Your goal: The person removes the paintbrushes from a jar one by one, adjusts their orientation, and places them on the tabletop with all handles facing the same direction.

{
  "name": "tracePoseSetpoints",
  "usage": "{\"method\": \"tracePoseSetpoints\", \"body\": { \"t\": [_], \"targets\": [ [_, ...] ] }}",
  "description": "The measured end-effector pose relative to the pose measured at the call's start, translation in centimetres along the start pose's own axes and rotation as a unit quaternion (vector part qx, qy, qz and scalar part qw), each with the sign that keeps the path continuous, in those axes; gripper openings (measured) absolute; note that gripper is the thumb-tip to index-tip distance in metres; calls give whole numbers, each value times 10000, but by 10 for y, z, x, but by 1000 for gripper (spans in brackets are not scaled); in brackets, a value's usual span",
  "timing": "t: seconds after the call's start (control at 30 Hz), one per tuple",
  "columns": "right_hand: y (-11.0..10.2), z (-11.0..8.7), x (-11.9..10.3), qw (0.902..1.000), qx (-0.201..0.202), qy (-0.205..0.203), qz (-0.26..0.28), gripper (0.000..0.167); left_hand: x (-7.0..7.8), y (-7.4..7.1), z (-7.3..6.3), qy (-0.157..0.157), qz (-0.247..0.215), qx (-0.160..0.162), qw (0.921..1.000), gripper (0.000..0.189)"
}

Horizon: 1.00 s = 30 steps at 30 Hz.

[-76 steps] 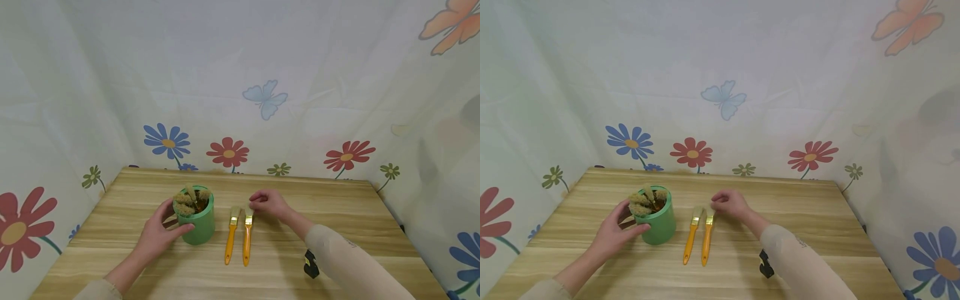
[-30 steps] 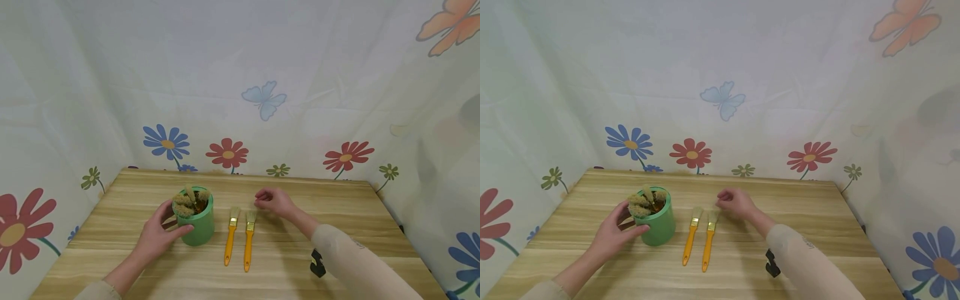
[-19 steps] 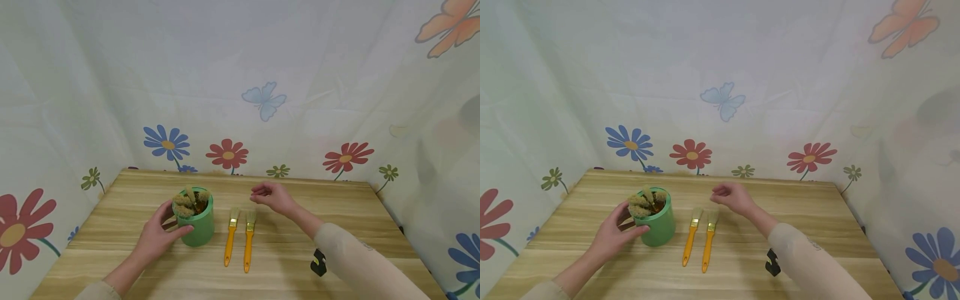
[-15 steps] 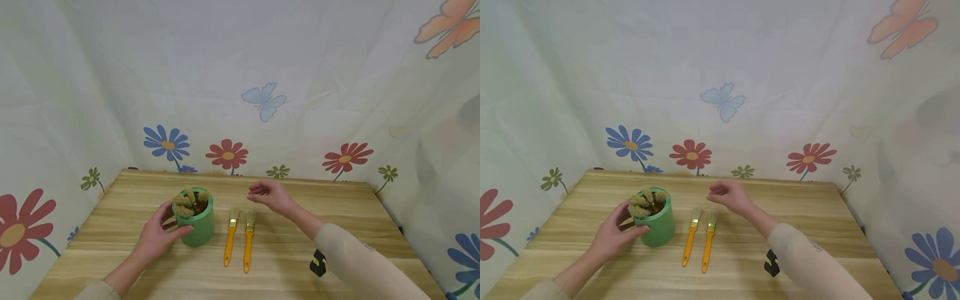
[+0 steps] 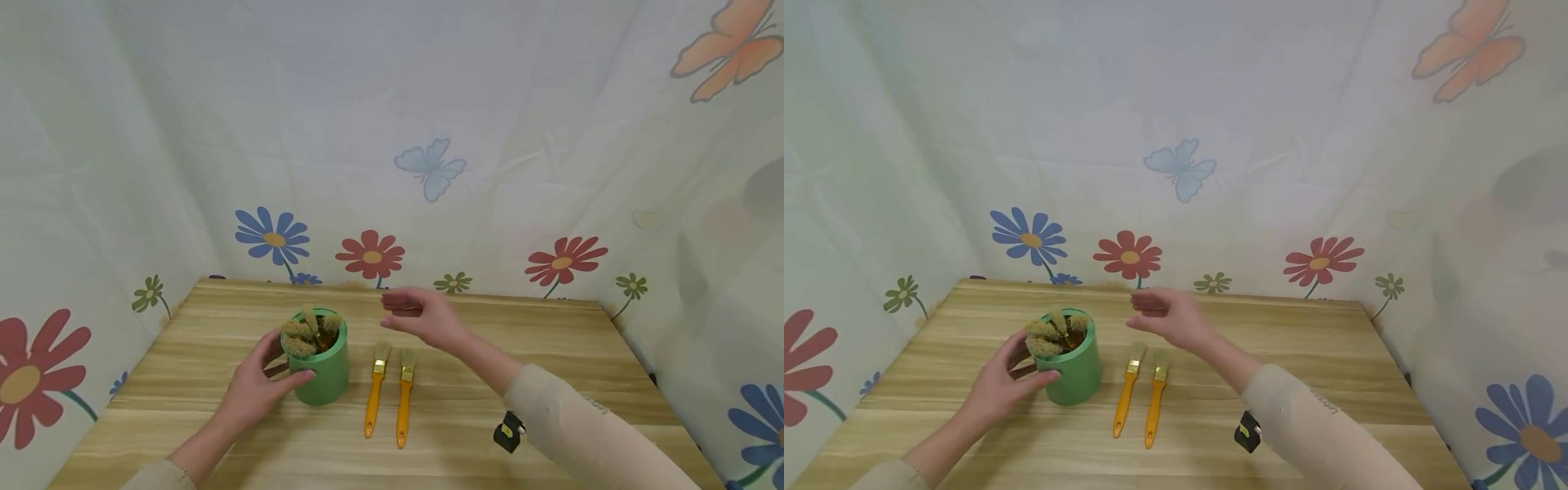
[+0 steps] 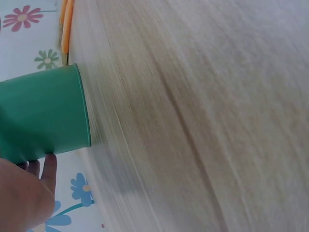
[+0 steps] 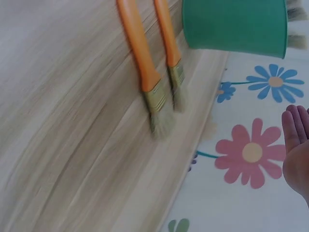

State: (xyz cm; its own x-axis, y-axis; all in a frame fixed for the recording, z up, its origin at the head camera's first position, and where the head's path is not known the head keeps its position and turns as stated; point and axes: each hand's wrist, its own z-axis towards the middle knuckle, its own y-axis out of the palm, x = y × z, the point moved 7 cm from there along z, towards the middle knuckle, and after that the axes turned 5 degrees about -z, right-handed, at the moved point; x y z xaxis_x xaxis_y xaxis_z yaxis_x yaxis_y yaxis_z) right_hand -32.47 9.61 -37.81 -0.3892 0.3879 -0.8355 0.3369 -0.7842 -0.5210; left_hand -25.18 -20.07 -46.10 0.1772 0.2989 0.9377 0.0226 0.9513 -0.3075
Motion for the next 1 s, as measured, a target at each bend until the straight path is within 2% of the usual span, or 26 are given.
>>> {"method": "tracePoseSetpoints", "body": {
  "t": [0.23, 0.57, 0.8, 1.0],
  "targets": [
    [11, 2, -23, 9990, -107, -394, -153, 63, -1, 0, -1, -9, 24, 12, 10000, 89],
    [26, 9, -33, 9975, -240, -476, -473, 78, -1, 0, 0, -1, 7, 42, 10000, 89],
    [37, 16, -36, 9956, -225, -575, -701, 80, -1, 0, 0, -43, -6, 52, 10000, 89],
    [46, 20, -40, 9951, -220, -707, -653, 74, -1, 0, 0, -39, 36, 42, 10000, 89]
  ]
}}
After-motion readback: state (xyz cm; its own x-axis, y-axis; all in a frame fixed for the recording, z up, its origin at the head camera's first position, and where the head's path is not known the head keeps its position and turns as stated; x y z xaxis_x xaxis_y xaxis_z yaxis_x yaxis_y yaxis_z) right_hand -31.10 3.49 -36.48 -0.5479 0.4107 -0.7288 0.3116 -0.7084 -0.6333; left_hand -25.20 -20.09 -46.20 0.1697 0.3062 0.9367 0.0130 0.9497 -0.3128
